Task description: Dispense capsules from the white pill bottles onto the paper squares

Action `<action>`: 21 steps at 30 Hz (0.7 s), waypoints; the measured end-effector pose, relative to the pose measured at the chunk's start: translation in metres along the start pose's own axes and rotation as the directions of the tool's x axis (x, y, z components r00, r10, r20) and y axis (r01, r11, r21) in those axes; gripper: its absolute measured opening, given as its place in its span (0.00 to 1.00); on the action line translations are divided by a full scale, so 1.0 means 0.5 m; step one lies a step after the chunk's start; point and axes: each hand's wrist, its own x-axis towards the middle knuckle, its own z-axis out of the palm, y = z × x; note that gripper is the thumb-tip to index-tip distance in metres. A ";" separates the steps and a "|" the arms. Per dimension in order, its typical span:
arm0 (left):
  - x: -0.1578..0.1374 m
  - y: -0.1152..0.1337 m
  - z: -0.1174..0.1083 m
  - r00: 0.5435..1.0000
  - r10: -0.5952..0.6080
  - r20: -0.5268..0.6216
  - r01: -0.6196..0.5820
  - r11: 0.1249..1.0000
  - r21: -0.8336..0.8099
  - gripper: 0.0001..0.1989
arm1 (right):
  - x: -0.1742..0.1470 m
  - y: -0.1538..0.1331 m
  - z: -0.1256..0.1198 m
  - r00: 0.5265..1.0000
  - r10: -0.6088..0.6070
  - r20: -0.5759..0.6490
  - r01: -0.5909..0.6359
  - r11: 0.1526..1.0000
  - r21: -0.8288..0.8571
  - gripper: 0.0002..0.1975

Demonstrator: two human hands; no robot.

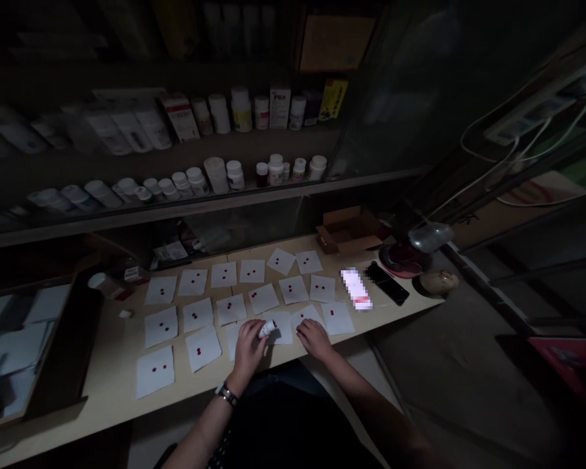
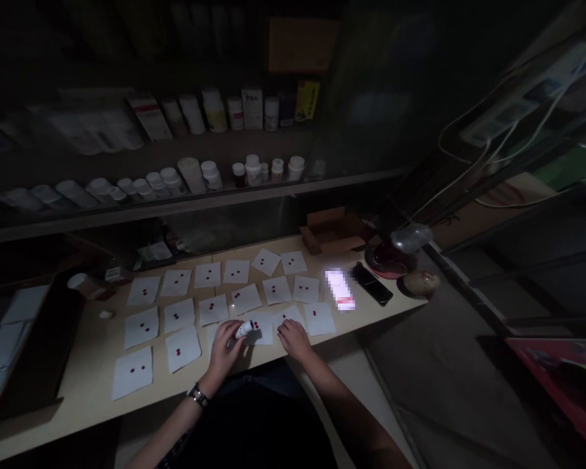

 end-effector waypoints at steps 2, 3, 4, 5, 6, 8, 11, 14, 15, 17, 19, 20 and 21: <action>0.007 0.002 0.002 0.999 0.034 0.028 -0.035 0.999 0.024 0.14 | 0.000 0.004 0.001 1.000 0.008 0.017 -0.008 1.000 -0.010 0.09; 0.011 0.003 0.004 0.997 0.054 0.046 -0.055 0.998 0.033 0.14 | 0.000 0.005 0.001 1.000 0.011 0.024 -0.011 1.000 -0.013 0.09; 0.015 0.005 0.007 0.995 0.074 0.067 -0.077 0.996 0.041 0.14 | 0.000 0.005 0.000 0.999 0.015 0.028 -0.015 1.000 -0.014 0.10; 0.018 0.006 0.011 0.992 0.094 0.087 -0.098 0.994 0.047 0.14 | 0.000 0.005 -0.001 0.999 0.020 0.033 -0.019 1.000 -0.016 0.10; 0.020 0.007 0.015 0.988 0.111 0.103 -0.117 0.992 0.052 0.14 | 0.001 0.004 -0.002 0.999 0.026 0.037 -0.026 1.000 -0.015 0.10; 0.022 0.007 0.023 0.984 0.132 0.122 -0.139 0.989 0.058 0.14 | 0.001 0.001 -0.001 0.998 0.041 0.044 -0.041 0.999 -0.011 0.10; 0.021 0.007 0.031 0.984 0.125 0.124 -0.134 0.989 0.061 0.15 | 0.002 -0.002 0.005 0.997 0.067 0.047 -0.067 0.998 0.000 0.09; 0.018 0.006 0.034 0.988 0.113 0.107 -0.120 0.990 0.067 0.15 | 0.005 -0.001 0.011 0.995 0.090 0.031 -0.090 0.996 0.008 0.09; 0.018 0.007 0.034 0.988 0.113 0.103 -0.121 0.990 0.068 0.15 | 0.006 0.000 0.012 0.995 0.093 0.021 -0.094 0.996 0.010 0.09; 0.017 0.009 0.035 0.988 0.115 0.101 -0.121 0.991 0.063 0.15 | 0.008 0.002 0.011 0.995 0.101 0.001 -0.101 0.995 0.013 0.09; 0.016 0.011 0.036 0.987 0.114 0.109 -0.120 0.991 0.052 0.15 | 0.010 0.006 0.010 0.994 0.113 -0.009 -0.113 0.994 0.011 0.09; 0.016 0.012 0.037 0.987 0.112 0.114 -0.118 0.992 0.047 0.15 | 0.011 0.007 0.010 0.993 0.118 -0.010 -0.117 0.993 0.010 0.09; 0.015 0.013 0.038 0.987 0.111 0.119 -0.117 0.992 0.042 0.15 | 0.012 0.009 0.010 0.993 0.119 -0.010 -0.119 0.993 0.010 0.09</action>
